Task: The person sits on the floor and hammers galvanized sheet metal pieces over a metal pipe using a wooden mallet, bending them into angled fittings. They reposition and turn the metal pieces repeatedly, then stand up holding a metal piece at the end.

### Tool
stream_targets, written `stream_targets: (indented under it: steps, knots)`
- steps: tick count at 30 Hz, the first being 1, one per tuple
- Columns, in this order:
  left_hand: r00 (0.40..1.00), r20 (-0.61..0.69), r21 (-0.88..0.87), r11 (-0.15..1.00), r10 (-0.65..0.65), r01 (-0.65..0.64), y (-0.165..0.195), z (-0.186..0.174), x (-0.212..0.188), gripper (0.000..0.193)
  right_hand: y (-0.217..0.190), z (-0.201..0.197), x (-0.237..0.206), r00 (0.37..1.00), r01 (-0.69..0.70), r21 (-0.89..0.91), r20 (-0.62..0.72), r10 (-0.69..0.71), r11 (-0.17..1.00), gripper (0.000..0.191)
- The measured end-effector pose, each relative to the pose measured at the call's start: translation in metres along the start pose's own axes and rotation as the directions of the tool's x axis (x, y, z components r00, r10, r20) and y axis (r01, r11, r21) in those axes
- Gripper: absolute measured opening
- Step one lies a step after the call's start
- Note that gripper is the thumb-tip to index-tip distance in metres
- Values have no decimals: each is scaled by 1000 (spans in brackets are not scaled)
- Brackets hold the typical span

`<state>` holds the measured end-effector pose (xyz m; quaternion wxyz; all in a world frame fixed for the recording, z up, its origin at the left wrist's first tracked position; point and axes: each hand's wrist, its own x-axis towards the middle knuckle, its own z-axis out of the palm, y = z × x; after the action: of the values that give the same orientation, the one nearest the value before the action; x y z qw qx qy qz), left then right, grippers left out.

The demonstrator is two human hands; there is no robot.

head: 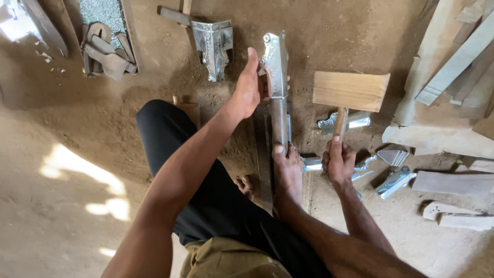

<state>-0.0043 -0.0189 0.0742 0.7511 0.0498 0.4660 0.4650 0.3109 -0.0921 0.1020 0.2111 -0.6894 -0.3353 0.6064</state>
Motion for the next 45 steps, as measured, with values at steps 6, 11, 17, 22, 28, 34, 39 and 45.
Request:
stream_targets:
  steps: [6,11,17,22,28,34,39,45]
  knots:
    - [990,121,-343,934,-65,103,-14,-3,42,111,-78,-8,-50,745,659,32,115,-658,752,32]
    - [928,-335,-233,969,-162,85,-29,4,74,109,-65,29,-57,491,864,71,95,-866,498,36]
    - [720,-687,-182,982,-96,-43,-26,10,86,66,-70,6,-60,817,575,-287,140,-560,766,41]
    - [797,-576,-274,961,-182,22,-26,13,82,66,-67,-15,-60,726,568,541,26,-687,621,41]
    - [756,-635,-241,970,-155,-4,-24,11,78,52,-5,13,-37,892,434,-552,153,-425,712,35]
    - [914,-327,-272,950,-240,152,-12,3,67,71,-3,1,-48,935,327,-516,54,-351,792,40]
    - [948,75,-337,887,-308,315,-2,-1,52,110,-51,0,-62,939,345,-219,73,-337,913,33]
    - [967,-17,-410,884,-253,224,-15,11,64,107,-84,-12,-66,710,615,384,110,-695,689,16]
